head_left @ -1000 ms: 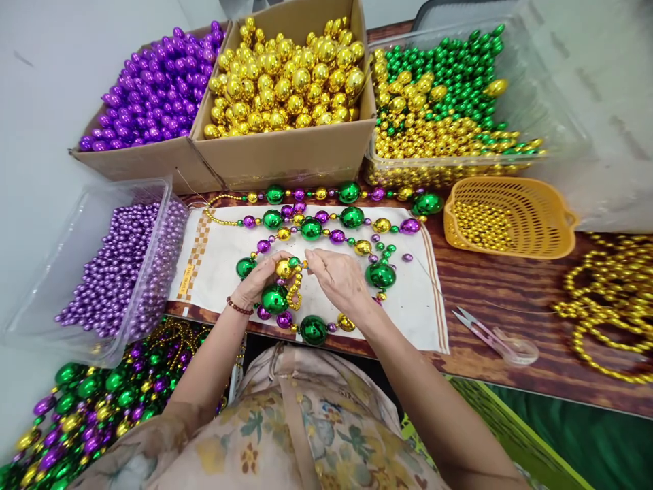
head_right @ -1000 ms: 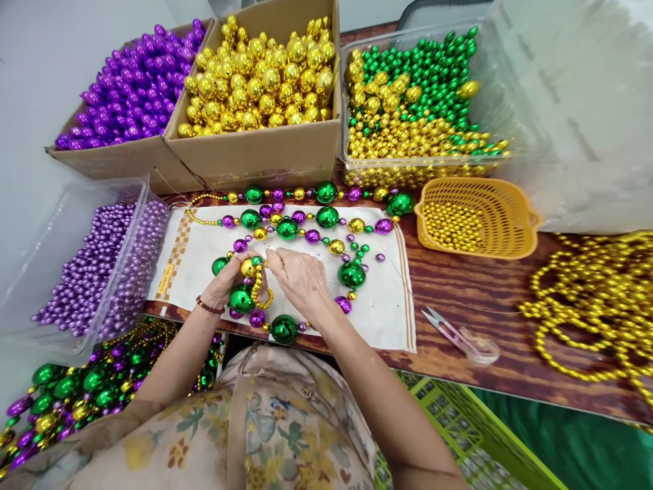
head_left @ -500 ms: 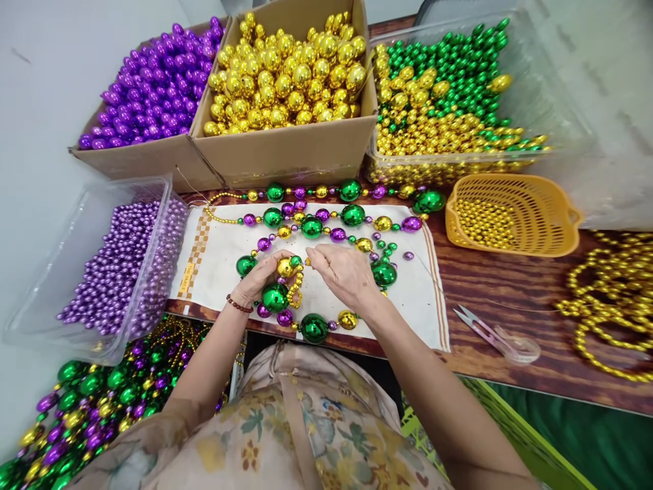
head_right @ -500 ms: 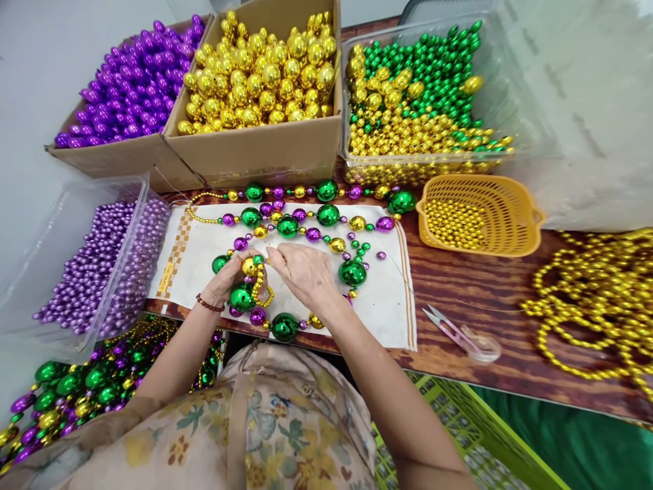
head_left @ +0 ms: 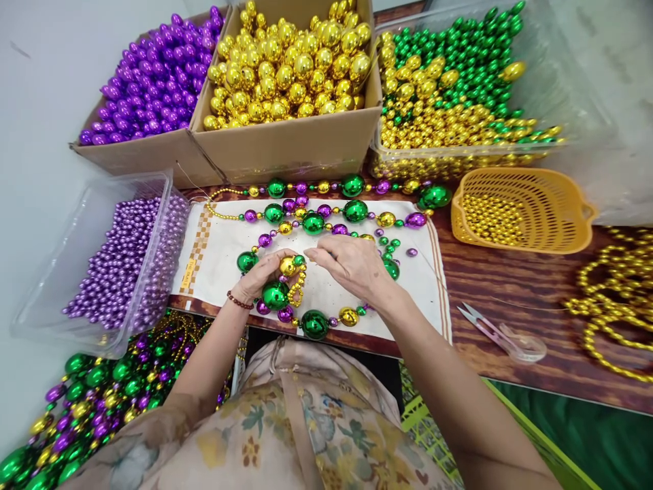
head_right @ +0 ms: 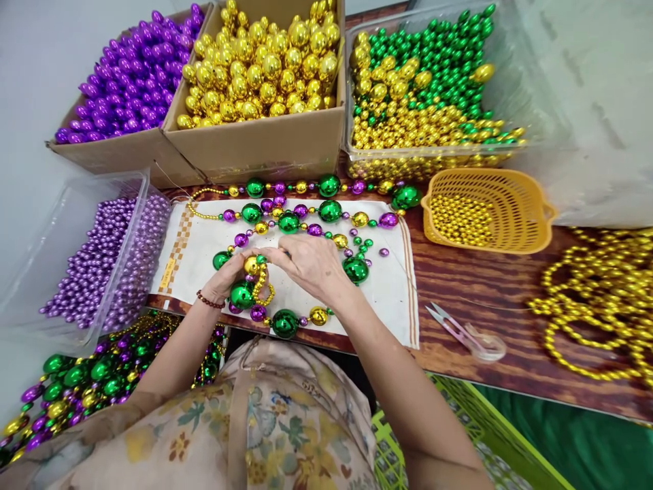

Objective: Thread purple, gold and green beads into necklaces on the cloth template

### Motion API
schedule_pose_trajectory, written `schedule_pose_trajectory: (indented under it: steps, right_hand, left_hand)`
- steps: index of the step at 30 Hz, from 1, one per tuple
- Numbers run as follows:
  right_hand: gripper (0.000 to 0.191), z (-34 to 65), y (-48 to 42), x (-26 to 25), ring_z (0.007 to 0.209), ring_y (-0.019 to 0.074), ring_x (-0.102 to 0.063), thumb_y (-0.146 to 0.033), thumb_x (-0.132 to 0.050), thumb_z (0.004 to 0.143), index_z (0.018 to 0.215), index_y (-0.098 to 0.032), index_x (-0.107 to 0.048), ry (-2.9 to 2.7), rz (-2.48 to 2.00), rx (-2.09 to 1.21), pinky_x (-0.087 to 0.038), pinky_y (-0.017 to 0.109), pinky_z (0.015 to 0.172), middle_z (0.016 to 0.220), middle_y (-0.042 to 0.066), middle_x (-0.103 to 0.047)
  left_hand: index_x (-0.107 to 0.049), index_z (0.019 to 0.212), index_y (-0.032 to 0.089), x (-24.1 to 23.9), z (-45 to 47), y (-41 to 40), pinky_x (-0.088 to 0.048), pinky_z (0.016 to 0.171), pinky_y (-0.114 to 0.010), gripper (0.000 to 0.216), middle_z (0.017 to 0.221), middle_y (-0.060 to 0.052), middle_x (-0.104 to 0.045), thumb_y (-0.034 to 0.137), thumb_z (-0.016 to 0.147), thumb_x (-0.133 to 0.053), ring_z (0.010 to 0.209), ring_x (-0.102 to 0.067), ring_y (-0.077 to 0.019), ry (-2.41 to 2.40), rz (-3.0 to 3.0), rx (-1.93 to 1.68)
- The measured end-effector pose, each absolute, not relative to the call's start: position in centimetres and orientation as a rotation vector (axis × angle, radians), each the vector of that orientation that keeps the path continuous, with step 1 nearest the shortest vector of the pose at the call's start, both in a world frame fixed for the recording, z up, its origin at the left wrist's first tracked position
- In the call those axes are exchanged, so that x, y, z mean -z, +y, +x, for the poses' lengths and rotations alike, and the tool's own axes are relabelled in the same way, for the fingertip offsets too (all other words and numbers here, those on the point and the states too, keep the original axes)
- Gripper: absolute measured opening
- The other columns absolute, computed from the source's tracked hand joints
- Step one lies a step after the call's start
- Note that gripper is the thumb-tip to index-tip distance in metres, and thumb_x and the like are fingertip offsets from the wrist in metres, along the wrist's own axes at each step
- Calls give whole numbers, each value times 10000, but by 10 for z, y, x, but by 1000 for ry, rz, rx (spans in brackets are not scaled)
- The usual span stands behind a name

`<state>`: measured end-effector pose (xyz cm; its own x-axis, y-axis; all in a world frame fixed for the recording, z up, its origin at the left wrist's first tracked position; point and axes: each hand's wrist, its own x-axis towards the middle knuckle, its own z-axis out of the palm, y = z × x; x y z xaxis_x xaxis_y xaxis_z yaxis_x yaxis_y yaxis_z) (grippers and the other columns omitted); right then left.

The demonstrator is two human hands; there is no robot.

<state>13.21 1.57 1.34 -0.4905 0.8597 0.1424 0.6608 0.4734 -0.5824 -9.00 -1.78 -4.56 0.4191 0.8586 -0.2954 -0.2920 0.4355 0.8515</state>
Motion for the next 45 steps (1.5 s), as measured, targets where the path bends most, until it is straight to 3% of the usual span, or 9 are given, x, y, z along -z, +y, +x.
schedule_pose_trajectory:
  steps: [4, 17, 24, 27, 29, 33, 38, 45]
  right_hand:
    - [656, 132, 16, -12, 608, 150, -493, -567, -235, 1037, 649, -190, -607, -2320, -1274, -613, -205, 295, 567, 627, 32, -571]
    - [508, 125, 14, -18, 654, 173, -576, -372, -306, 1022, 701, -179, -649, -2522, -1316, -393, -182, 310, 554, 661, 50, -650]
    - [519, 128, 14, -15, 695, 182, -587, -402, -300, 1031, 694, -178, -624, -2511, -1303, -374, -185, 310, 549, 700, 66, -666]
    - [542, 134, 14, -10, 747, 194, -605, -472, -289, 1042, 717, -186, -614, -2446, -1324, -454, -244, 295, 563, 765, 71, -681]
    - [506, 148, 13, -2, 791, 200, -616, -492, -302, 1041, 790, -194, -625, -2321, -1350, -553, -325, 286, 607, 829, 71, -692]
    - [287, 212, -2, 28, 847, 223, -637, -379, -427, 983, 1127, -196, -596, -1933, -1571, -656, -440, 313, 720, 993, 88, -708]
    - [241, 309, -20, 69, 881, 275, -623, -249, -457, 913, 1011, -157, -657, -1743, -2133, -315, -438, 368, 748, 1028, 164, -686]
    - [366, 335, -20, 97, 993, 336, -612, -167, -425, 915, 1170, -127, -685, -1823, -2330, 29, -408, 481, 872, 1131, 193, -703]
  left_hand:
    - [-677, 1033, 134, 42, -88, -17, -458, 549, -266, 597, 736, -34, -631, 645, 734, -745, 585, -562, -139, 847, 833, -849]
    - [-652, 1044, 169, 40, -85, -18, -463, 538, -280, 569, 708, -27, -630, 649, 747, -726, 580, -578, -153, 811, 812, -782]
    - [-642, 1054, 177, 43, -85, -17, -482, 551, -283, 587, 750, -36, -662, 658, 732, -739, 593, -590, -153, 844, 815, -795]
    - [-643, 1050, 179, 43, -86, -17, -505, 585, -290, 559, 785, -48, -687, 649, 759, -727, 631, -631, -167, 835, 834, -787]
    - [-638, 1088, 180, 43, -90, -18, -534, 651, -301, 511, 826, -62, -711, 601, 808, -711, 711, -678, -188, 822, 870, -796]
    - [-609, 1178, 193, 40, -100, -21, -564, 784, -346, 441, 900, -86, -748, 518, 886, -667, 848, -730, -222, 830, 951, -826]
    - [-593, 1180, 211, 27, -102, -25, -572, 719, -330, 388, 954, -94, -759, 473, 903, -665, 801, -743, -216, 809, 1011, -824]
    - [-584, 1156, 218, 8, -101, -28, -574, 677, -306, 359, 915, -79, -753, 466, 908, -660, 769, -740, -200, 819, 1043, -906]
